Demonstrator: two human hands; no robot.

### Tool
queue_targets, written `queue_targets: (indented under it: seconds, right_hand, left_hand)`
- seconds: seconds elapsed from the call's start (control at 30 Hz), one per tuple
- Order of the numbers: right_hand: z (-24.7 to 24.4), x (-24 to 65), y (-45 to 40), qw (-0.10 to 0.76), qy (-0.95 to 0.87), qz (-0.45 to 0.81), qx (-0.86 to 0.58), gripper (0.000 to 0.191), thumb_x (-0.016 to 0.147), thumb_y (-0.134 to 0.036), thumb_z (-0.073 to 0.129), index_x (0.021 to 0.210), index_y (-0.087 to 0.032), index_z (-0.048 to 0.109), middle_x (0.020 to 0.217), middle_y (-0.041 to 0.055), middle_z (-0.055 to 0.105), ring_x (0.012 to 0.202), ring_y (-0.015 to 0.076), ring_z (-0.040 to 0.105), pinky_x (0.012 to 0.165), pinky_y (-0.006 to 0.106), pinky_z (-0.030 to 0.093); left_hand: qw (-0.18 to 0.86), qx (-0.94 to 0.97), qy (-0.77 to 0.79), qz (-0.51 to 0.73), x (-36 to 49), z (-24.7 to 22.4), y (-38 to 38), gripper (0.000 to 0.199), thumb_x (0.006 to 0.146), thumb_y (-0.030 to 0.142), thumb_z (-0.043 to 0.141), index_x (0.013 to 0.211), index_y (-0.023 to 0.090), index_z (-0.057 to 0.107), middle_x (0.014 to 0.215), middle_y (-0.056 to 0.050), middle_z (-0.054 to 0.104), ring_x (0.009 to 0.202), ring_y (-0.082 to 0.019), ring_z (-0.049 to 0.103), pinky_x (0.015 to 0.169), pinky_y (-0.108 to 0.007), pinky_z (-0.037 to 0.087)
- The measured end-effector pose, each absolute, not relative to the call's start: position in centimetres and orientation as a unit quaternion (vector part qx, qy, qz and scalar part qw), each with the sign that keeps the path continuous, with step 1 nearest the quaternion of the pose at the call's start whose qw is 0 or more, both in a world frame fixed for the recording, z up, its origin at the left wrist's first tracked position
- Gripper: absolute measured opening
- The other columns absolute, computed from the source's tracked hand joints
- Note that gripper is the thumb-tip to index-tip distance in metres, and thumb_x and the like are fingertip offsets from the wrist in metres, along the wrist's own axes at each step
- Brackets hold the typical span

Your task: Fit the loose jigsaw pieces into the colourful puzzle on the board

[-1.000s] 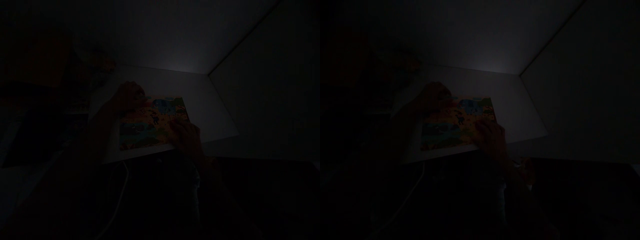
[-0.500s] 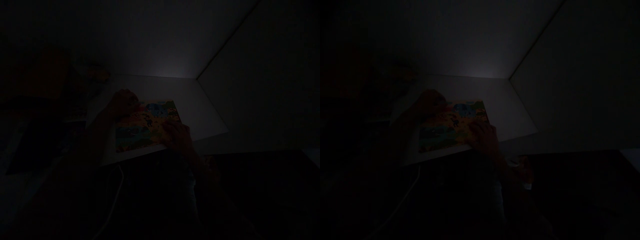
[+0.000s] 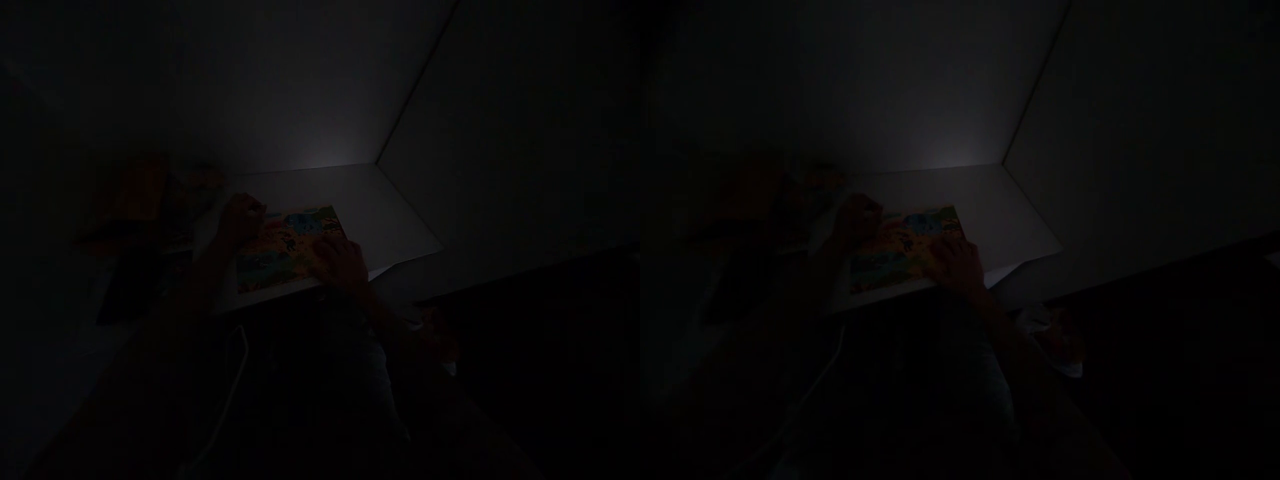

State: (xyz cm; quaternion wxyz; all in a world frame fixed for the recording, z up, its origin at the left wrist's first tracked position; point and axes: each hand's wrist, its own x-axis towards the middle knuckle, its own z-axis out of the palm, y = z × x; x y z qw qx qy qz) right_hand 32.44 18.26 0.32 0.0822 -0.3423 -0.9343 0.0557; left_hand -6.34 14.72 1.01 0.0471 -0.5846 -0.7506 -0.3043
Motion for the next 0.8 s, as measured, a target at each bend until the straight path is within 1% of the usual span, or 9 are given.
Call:
queue_targets:
  seconds: [0.07,0.17,0.27,0.33,0.43,0.53,0.6,0.7,0.8]
  right_hand:
    - [0.1,32.4,18.3,0.096,-0.934,0.051,-0.341,0.092,0.12,-0.081,0.066,0.198,-0.033,0.056,0.204,0.01,0.051,0.191,0.0451,0.043,0.151,0.069,0.044]
    - [-0.3,32.2,18.5,0.115,-0.942,0.064,-0.307,0.083,0.124,-0.076,0.061,0.195,-0.033,0.06,0.202,0.0101,0.054,0.189,0.0425,0.049,0.152,0.068,0.044]
    - [-0.9,32.1,18.9,0.132,-0.945,0.067,-0.291,0.075,0.126,-0.07,0.06,0.192,-0.037,0.063,0.198,0.0097,0.06,0.185,0.0422,0.054,0.151,0.071,0.047]
    - [-1.3,32.0,19.1,0.134,-0.945,0.062,-0.291,0.075,0.126,-0.07,0.061,0.191,-0.033,0.064,0.198,0.0116,0.059,0.186,0.0418,0.054,0.151,0.069,0.048]
    - [-1.6,31.9,19.2,0.122,-0.95,0.053,-0.281,0.075,0.128,-0.066,0.06,0.19,-0.023,0.065,0.201,0.0151,0.056,0.19,0.0381,0.049,0.157,0.063,0.04]
    - [-1.5,32.0,19.3,0.111,-0.956,0.06,-0.266,0.077,0.129,-0.062,0.061,0.19,-0.016,0.062,0.203,0.0187,0.052,0.194,0.038,0.043,0.162,0.063,0.03]
    - [-1.2,32.1,19.3,0.112,-0.956,0.079,-0.259,0.077,0.127,-0.063,0.063,0.191,-0.019,0.062,0.203,0.0171,0.053,0.194,0.0394,0.041,0.162,0.065,0.029]
    - [-0.8,32.1,19.2,0.122,-0.954,0.097,-0.256,0.075,0.126,-0.066,0.063,0.189,-0.026,0.067,0.198,0.0137,0.059,0.193,0.041,0.043,0.162,0.066,0.031]
    - [-0.5,32.1,19.1,0.134,-0.951,0.104,-0.259,0.074,0.126,-0.067,0.059,0.187,-0.027,0.069,0.195,0.0133,0.063,0.192,0.0418,0.046,0.161,0.07,0.033]
  left_hand:
    - [0.064,-0.577,-0.758,-0.297,-5.9,1.5,14.3,0.022,0.115,0.031,0.065,0.093,0.028,0.067,0.108,-0.014,0.079,0.12,-0.036,0.075,0.113,-0.052,0.064]
    - [0.061,-0.594,-0.76,-0.256,-4.7,2.0,12.8,0.019,0.115,0.026,0.064,0.098,0.026,0.072,0.116,-0.017,0.083,0.124,-0.038,0.077,0.117,-0.055,0.064]
    - [0.038,-0.622,-0.751,-0.219,-2.4,1.7,10.0,0.016,0.116,0.031,0.069,0.116,0.023,0.082,0.131,-0.02,0.086,0.134,-0.04,0.079,0.125,-0.058,0.063]
    - [0.032,-0.621,-0.753,-0.217,-0.6,0.9,7.6,0.029,0.12,0.037,0.065,0.134,0.021,0.084,0.147,-0.022,0.085,0.144,-0.041,0.078,0.131,-0.06,0.062]
    - [0.014,-0.616,-0.76,-0.208,1.7,-0.3,3.6,0.055,0.12,0.049,0.067,0.167,0.021,0.074,0.18,-0.023,0.072,0.171,-0.043,0.066,0.144,-0.063,0.055]
    - [-0.005,-0.597,-0.782,-0.18,3.3,-0.8,0.0,0.078,0.12,0.057,0.066,0.189,0.022,0.056,0.2,-0.022,0.055,0.187,-0.045,0.05,0.154,-0.064,0.044]
    - [-0.011,-0.586,-0.794,-0.16,4.2,-0.8,-1.7,0.085,0.121,0.059,0.064,0.195,0.021,0.048,0.205,-0.023,0.047,0.192,-0.047,0.043,0.157,-0.066,0.038]
    - [-0.01,-0.579,-0.803,-0.144,5.3,-0.4,-2.8,0.088,0.121,0.06,0.063,0.198,0.021,0.045,0.206,-0.026,0.042,0.194,-0.05,0.039,0.158,-0.072,0.032]
    - [-0.009,-0.568,-0.812,-0.133,6.1,-0.1,-2.9,0.088,0.122,0.062,0.061,0.199,0.023,0.044,0.207,-0.024,0.04,0.195,-0.047,0.037,0.16,-0.071,0.027]
